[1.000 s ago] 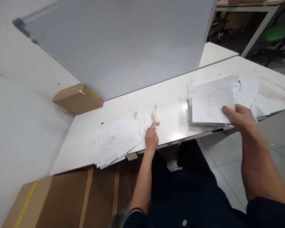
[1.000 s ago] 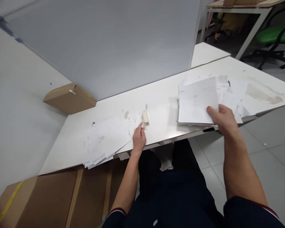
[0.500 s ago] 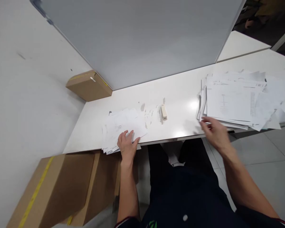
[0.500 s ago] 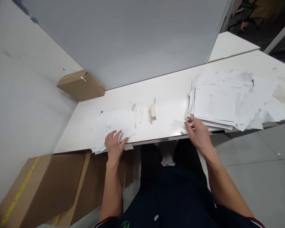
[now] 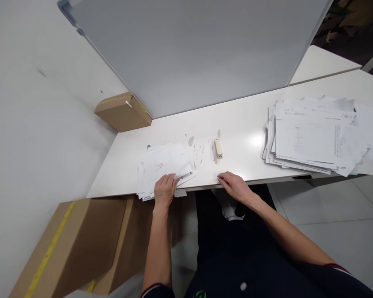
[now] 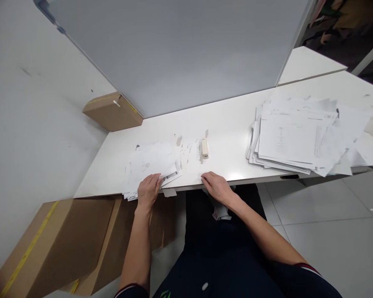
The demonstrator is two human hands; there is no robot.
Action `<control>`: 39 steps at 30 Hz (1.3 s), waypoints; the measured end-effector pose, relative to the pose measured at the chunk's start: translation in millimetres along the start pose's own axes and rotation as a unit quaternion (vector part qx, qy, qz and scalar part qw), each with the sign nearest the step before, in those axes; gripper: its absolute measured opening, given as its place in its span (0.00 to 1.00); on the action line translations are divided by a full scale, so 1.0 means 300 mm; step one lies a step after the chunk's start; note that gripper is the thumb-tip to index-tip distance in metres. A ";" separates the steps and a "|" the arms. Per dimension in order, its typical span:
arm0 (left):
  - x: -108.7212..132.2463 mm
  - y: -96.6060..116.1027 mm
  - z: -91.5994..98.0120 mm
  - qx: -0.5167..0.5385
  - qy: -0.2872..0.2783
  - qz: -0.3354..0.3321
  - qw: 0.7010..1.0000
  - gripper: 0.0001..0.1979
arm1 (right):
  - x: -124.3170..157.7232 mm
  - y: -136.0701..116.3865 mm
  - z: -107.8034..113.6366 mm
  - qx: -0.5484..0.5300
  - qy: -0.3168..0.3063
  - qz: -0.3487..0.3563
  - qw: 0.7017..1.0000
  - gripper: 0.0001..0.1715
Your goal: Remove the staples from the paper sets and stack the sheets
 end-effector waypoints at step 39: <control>-0.017 -0.047 0.064 0.320 0.094 0.281 0.900 0.15 | 0.110 0.115 -0.036 -0.512 -0.049 -0.228 0.827 0.20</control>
Point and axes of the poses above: each hand's wrist, its own x-axis away from the middle knuckle, its own z-axis out of the back of the hand, y = z × x, the point moved 4 cm from there along -x, towards the middle knuckle, and after that the axes turned 5 degrees about -y, right-handed, at the moved point
